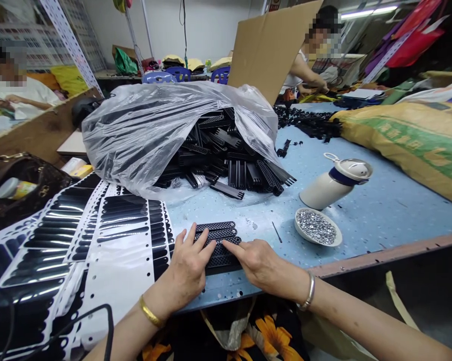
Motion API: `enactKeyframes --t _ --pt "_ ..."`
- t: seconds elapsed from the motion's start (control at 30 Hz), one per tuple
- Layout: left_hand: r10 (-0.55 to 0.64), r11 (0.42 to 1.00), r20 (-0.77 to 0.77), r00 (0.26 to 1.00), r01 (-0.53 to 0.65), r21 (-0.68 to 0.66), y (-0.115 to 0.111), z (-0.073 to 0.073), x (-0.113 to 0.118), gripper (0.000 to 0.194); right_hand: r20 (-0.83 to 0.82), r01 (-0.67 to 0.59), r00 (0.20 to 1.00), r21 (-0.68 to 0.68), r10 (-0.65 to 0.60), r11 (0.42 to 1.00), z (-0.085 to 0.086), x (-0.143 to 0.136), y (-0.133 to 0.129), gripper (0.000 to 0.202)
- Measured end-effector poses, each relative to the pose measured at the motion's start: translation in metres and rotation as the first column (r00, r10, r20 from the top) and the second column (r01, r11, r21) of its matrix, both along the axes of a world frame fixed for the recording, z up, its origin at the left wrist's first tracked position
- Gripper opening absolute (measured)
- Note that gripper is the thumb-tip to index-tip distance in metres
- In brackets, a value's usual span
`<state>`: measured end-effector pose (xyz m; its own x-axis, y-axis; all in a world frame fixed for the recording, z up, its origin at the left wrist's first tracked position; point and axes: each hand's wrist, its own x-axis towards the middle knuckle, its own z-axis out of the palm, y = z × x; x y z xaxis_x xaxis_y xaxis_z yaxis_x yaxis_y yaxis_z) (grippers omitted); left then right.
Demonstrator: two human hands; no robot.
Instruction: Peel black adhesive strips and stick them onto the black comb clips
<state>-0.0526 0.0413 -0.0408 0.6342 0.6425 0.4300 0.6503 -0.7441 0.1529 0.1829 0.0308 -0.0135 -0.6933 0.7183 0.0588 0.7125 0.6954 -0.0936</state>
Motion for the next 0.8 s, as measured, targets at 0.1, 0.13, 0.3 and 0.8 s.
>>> enactKeyframes --t 0.1,0.13,0.3,0.8 --pt "0.003 1.000 -0.037 0.999 -0.004 -0.024 0.000 -0.005 0.005 0.061 0.081 0.012 0.997 -0.003 -0.012 1.000 0.001 -0.006 -0.001 0.065" --pt "0.006 1.000 -0.045 0.999 -0.007 -0.030 0.000 -0.007 0.005 0.061 0.102 0.012 0.995 -0.002 -0.011 1.000 0.003 -0.007 -0.001 0.066" --pt "0.011 0.999 -0.047 0.999 -0.013 -0.051 0.001 -0.011 0.005 0.062 0.182 0.007 0.983 0.022 -0.011 1.000 0.012 -0.012 0.001 0.064" --pt "0.000 1.000 -0.039 0.999 -0.001 -0.024 0.003 -0.016 0.004 0.060 0.177 0.077 0.980 0.076 -0.089 0.994 0.003 0.020 -0.011 0.062"
